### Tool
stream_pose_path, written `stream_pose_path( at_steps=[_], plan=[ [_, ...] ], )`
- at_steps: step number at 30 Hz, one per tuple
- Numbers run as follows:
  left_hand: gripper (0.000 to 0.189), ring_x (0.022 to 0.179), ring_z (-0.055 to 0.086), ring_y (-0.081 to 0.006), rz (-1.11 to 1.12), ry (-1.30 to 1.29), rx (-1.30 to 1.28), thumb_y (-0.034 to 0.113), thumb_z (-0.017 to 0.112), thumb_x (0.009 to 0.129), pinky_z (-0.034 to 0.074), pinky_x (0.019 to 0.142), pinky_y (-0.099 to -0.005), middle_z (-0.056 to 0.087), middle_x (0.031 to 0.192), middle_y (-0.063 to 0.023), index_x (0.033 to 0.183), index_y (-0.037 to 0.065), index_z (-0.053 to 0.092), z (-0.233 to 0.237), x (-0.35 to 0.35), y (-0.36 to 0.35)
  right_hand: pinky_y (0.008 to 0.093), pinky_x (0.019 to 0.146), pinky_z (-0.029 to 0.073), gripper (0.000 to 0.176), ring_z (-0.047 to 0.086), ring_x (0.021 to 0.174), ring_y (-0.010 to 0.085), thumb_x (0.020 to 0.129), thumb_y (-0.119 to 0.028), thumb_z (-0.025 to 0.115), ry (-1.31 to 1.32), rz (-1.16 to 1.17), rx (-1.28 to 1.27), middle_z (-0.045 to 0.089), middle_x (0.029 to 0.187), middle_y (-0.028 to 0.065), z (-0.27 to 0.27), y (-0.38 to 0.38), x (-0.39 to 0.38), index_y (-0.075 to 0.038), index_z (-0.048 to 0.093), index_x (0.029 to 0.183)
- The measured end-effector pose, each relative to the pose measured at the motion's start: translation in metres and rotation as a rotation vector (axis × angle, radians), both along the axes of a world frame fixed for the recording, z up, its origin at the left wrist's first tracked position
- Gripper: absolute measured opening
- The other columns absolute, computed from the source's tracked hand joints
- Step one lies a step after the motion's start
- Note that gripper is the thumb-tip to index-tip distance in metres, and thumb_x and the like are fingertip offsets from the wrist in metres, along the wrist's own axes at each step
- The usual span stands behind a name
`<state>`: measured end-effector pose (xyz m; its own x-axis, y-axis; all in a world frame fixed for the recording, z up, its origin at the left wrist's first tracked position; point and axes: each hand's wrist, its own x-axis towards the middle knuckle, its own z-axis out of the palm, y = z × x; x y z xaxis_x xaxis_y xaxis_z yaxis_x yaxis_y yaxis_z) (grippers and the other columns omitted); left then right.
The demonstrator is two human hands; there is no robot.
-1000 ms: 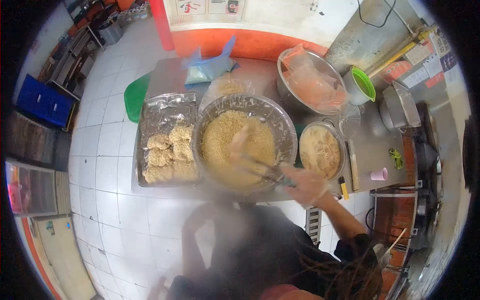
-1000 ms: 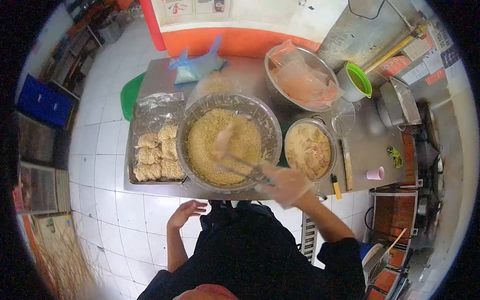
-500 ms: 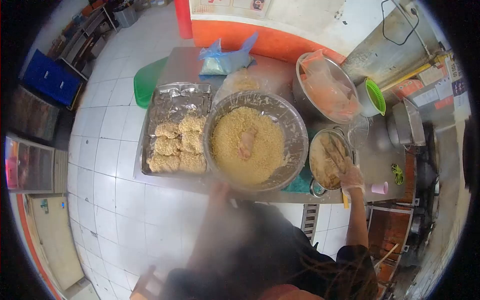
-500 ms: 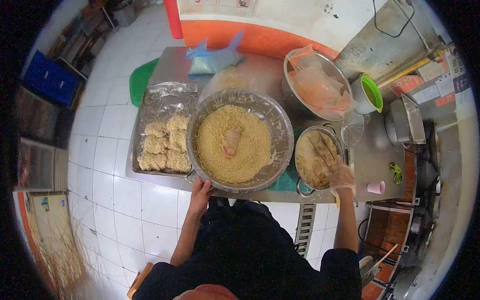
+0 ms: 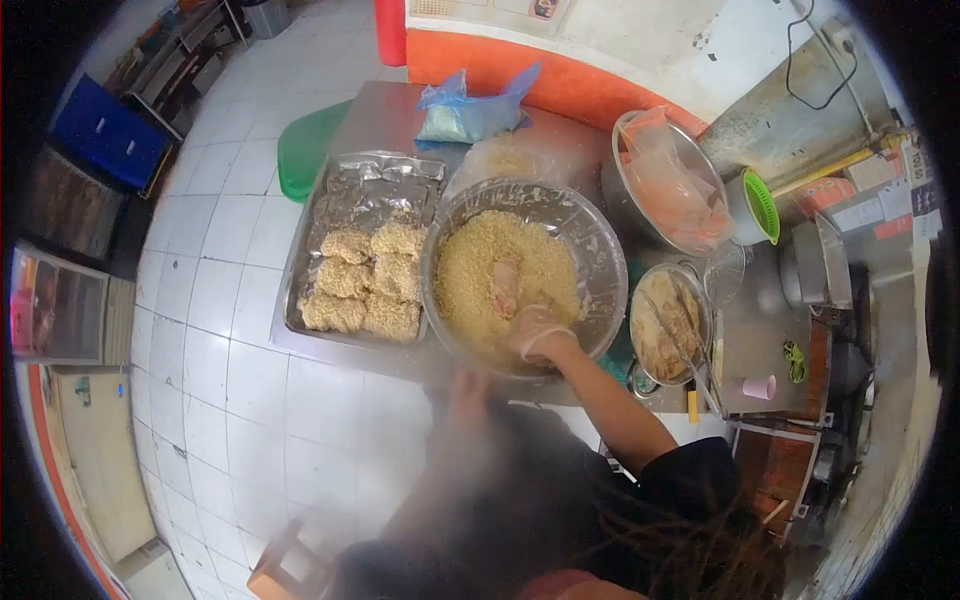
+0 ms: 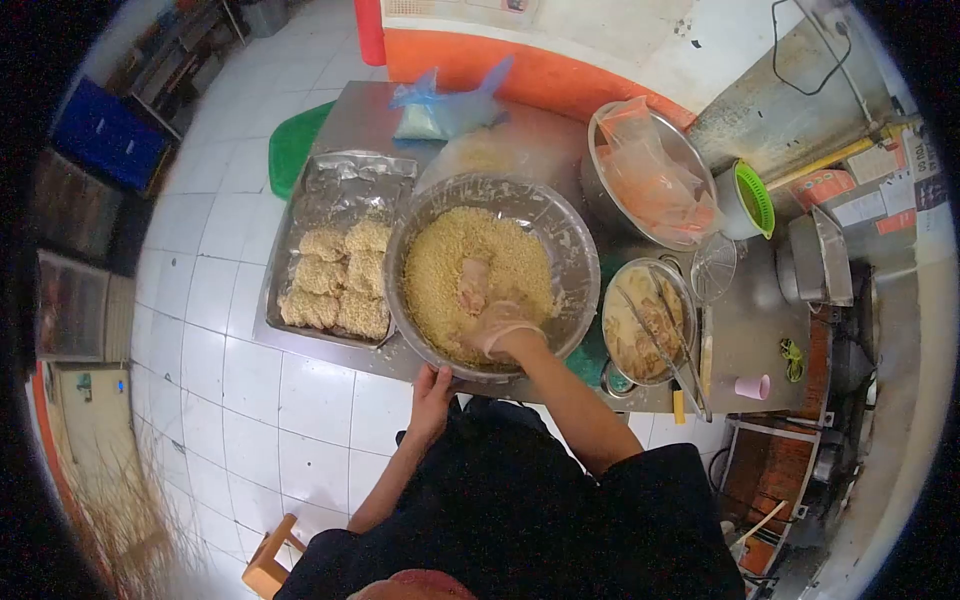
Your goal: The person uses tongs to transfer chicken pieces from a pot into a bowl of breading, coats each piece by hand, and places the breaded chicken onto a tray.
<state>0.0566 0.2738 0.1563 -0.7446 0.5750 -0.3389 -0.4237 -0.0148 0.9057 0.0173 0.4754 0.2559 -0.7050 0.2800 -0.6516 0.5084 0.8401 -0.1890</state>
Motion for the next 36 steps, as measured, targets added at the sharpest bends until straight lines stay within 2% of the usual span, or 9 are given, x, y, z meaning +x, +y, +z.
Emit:
stream_pose_path(
  at_steps=[7, 10, 18, 20, 27, 29, 32, 35, 36],
  plan=[
    [0.031, 0.109, 0.054, -0.0185, 0.062, -0.258, 0.093, 0.022, 0.045, 0.1, 0.044, 0.094, -0.0364, 0.056, 0.119, -0.0062, 0.125, 0.004, 0.046, 0.02, 0.005, 0.01, 0.039, 0.087, 0.046, 0.07, 0.062, 0.096, 0.0326, 0.068, -0.049, 0.074, 0.028, -0.236, -0.244, 0.065, 0.102, 0.024, -0.007, 0.021, 0.019, 0.007, 0.061, 0.108],
    [0.032, 0.109, 0.054, -0.0171, 0.081, -0.243, 0.105, 0.022, 0.045, 0.1, 0.043, 0.094, -0.035, 0.056, 0.12, -0.0056, 0.126, 0.004, 0.045, 0.016, 0.004, 0.01, 0.0388, 0.085, 0.046, 0.064, 0.062, 0.093, 0.0317, 0.067, -0.043, 0.076, 0.298, -0.214, -0.486, 0.066, 0.102, 0.0216, 0.013, 0.042, 0.004, 0.003, 0.062, 0.11],
    [0.032, 0.109, 0.054, -0.0167, 0.013, 0.058, -0.057, 0.021, 0.045, 0.1, 0.044, 0.094, -0.0348, 0.055, 0.12, -0.0068, 0.127, 0.003, 0.044, -0.022, 0.017, 0.009, 0.0414, 0.08, 0.048, 0.069, 0.063, 0.099, 0.0344, 0.076, -0.057, 0.059, -0.063, -0.012, -0.006, 0.065, 0.106, 0.0239, 0.022, -0.006, 0.003, 0.004, 0.064, 0.106],
    [0.032, 0.108, 0.055, -0.0172, 0.13, -0.291, 0.146, 0.022, 0.044, 0.1, 0.045, 0.093, -0.0351, 0.056, 0.12, -0.007, 0.126, 0.003, 0.045, 0.009, 0.012, 0.012, 0.0416, 0.079, 0.048, 0.064, 0.064, 0.097, 0.0345, 0.076, -0.054, 0.062, -0.054, -0.065, -0.092, 0.066, 0.103, 0.0237, 0.013, -0.01, 0.008, 0.003, 0.065, 0.106],
    [0.032, 0.107, 0.055, -0.017, 0.013, -0.203, 0.099, 0.022, 0.044, 0.1, 0.045, 0.093, -0.0351, 0.056, 0.12, -0.0062, 0.126, 0.003, 0.046, 0.004, 0.001, 0.005, 0.0403, 0.073, 0.049, 0.054, 0.064, 0.084, 0.0346, 0.076, -0.047, 0.067, 0.125, -0.058, -0.293, 0.067, 0.092, 0.0214, 0.038, 0.031, 0.002, 0.0, 0.067, 0.103],
    [0.033, 0.107, 0.055, -0.0168, 0.028, -0.193, 0.073, 0.022, 0.044, 0.1, 0.045, 0.093, -0.0347, 0.056, 0.12, -0.0063, 0.127, 0.002, 0.046, 0.013, -0.002, 0.003, 0.0399, 0.082, 0.048, 0.055, 0.063, 0.094, 0.0329, 0.085, -0.048, 0.055, 0.029, -0.227, -0.33, 0.066, 0.105, 0.0206, 0.04, 0.052, -0.022, -0.002, 0.061, 0.116],
    [0.034, 0.108, 0.053, -0.0165, 0.045, -0.037, 0.003, 0.022, 0.044, 0.1, 0.044, 0.094, -0.0339, 0.056, 0.12, -0.0063, 0.128, 0.002, 0.045, 0.001, -0.004, 0.002, 0.0396, 0.1, 0.039, 0.064, 0.054, 0.116, 0.0314, 0.093, -0.049, 0.04, 0.436, -0.185, 0.156, 0.055, 0.124, 0.0254, -0.002, 0.039, -0.055, -0.002, 0.042, 0.136],
    [0.036, 0.11, 0.052, -0.0159, -0.021, 0.026, 0.026, 0.023, 0.044, 0.1, 0.042, 0.095, -0.0338, 0.056, 0.121, -0.006, 0.129, 0.002, 0.045, 0.019, -0.016, 0.0, 0.0398, 0.106, 0.032, 0.067, 0.046, 0.125, 0.0305, 0.097, -0.046, 0.026, 0.896, -0.014, 0.891, 0.048, 0.132, 0.0266, -0.141, 0.035, -0.082, -0.003, 0.014, 0.147],
    [0.036, 0.11, 0.052, -0.0159, 0.0, -0.025, -0.027, 0.023, 0.045, 0.1, 0.042, 0.096, -0.0339, 0.056, 0.12, -0.006, 0.129, 0.002, 0.045, 0.007, -0.01, 0.0, 0.0408, 0.108, 0.03, 0.065, 0.044, 0.127, 0.0325, 0.097, -0.046, 0.027, 0.86, -0.087, 0.734, 0.047, 0.133, 0.0269, -0.137, 0.029, -0.079, -0.002, 0.021, 0.145]
  ],
)
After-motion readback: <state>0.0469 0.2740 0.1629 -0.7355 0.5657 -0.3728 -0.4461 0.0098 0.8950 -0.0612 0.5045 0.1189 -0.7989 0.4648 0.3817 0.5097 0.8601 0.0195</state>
